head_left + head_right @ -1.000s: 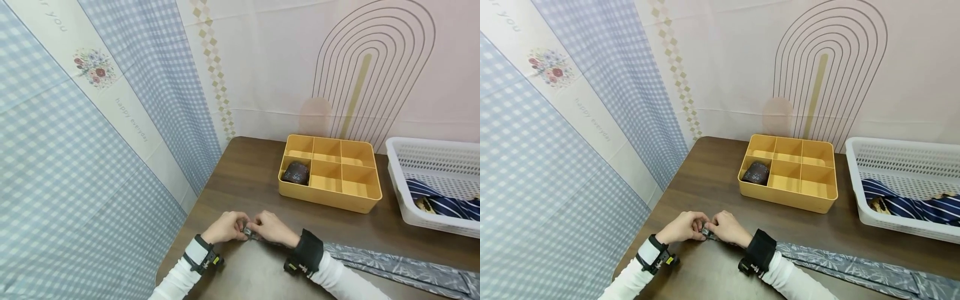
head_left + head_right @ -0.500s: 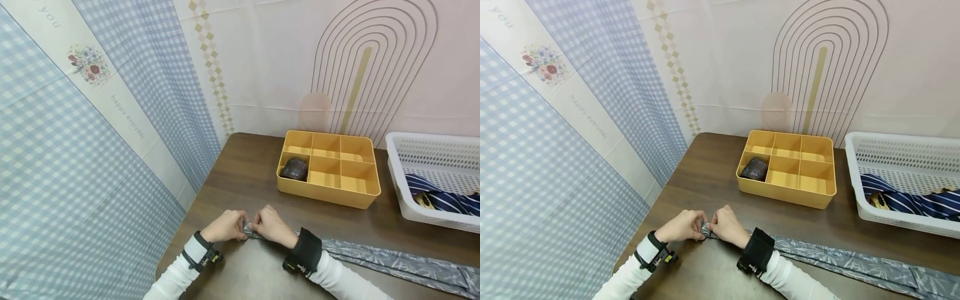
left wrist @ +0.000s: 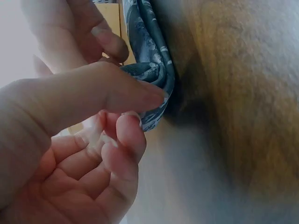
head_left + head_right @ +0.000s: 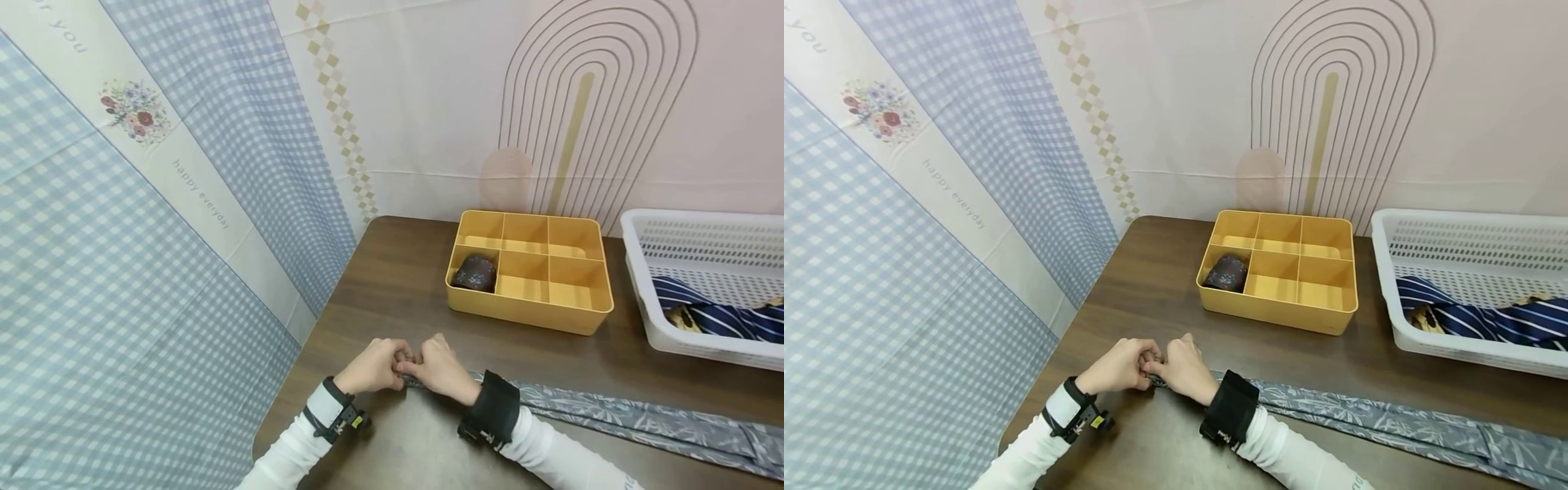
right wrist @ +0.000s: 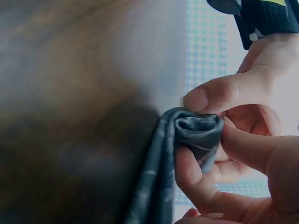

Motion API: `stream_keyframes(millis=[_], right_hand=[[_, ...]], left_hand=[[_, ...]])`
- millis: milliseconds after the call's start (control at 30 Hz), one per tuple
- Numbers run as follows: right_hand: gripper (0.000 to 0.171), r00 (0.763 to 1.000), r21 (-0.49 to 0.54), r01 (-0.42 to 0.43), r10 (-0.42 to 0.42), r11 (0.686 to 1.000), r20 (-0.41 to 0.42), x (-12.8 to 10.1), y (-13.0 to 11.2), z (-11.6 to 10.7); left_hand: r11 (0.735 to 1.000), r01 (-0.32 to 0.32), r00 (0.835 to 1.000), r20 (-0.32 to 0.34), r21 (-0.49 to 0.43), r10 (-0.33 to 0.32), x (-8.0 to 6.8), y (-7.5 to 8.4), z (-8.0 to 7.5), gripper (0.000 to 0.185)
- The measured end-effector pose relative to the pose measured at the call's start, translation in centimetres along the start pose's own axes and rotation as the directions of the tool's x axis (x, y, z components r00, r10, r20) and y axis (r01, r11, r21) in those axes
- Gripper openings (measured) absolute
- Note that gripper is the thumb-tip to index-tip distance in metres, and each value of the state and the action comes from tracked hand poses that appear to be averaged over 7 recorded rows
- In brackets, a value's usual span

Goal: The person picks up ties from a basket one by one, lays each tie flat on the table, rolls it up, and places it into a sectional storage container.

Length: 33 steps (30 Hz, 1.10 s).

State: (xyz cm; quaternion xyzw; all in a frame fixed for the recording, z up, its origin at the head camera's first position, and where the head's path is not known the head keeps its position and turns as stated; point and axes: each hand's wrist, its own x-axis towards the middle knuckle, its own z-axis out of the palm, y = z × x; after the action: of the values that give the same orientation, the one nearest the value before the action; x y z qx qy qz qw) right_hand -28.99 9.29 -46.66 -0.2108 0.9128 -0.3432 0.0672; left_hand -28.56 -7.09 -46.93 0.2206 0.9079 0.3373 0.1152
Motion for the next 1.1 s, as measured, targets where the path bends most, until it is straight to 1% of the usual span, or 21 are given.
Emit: stream_keyframes(millis=[133,267,367,500,633,767,867,967,1100], right_hand=[[0.059,0.999,0.067,0.005,-0.007,0.998,0.039,0.0,0.4,-0.3],[0.058,0.996,0.131,-0.017,0.005,0.991,0.090,-0.1,0.6,-0.6],[0.057,0.994,0.131,-0.025,0.010,0.991,0.112,-0.2,0.7,-0.7],[0.056,0.992,0.130,-0.017,0.001,0.991,0.130,-0.2,0.9,-0.9],[0.050,0.993,0.064,-0.042,0.035,0.997,0.111,-0.2,1.1,-1.1],[0.040,0.995,-0.023,-0.073,0.074,0.997,0.060,-0.4,0.9,-1.2],[0.038,0.998,-0.050,-0.058,0.060,0.997,0.034,-0.7,0.5,-1.3],[0.037,0.999,-0.062,-0.039,0.040,0.997,0.016,-0.9,0.1,-1.4],[0.046,0.999,-0.090,-0.025,0.027,0.996,0.018,-1.2,-0.3,-1.6]], left_hand=[[1.000,0.003,0.999,0.033,-0.026,-0.002,0.2,0.1,0.2,0.039],[0.999,0.003,0.999,0.035,-0.036,-0.002,0.2,0.1,0.6,0.041],[0.999,0.001,1.000,0.017,-0.042,0.000,0.2,-0.1,0.9,0.038],[1.000,-0.007,1.000,-0.002,-0.023,0.007,0.2,-0.3,1.1,0.034],[1.000,-0.014,1.000,-0.004,-0.001,0.014,0.3,-0.3,1.2,0.034],[1.000,-0.008,1.000,0.016,-0.011,0.008,0.3,-0.2,1.2,0.034],[1.000,-0.010,1.000,0.022,-0.014,0.010,0.2,0.0,1.3,0.034],[1.000,-0.019,1.000,0.011,-0.004,0.019,0.3,0.3,1.4,0.033],[0.998,-0.029,0.999,-0.016,0.050,0.030,0.4,0.7,1.5,0.034]])
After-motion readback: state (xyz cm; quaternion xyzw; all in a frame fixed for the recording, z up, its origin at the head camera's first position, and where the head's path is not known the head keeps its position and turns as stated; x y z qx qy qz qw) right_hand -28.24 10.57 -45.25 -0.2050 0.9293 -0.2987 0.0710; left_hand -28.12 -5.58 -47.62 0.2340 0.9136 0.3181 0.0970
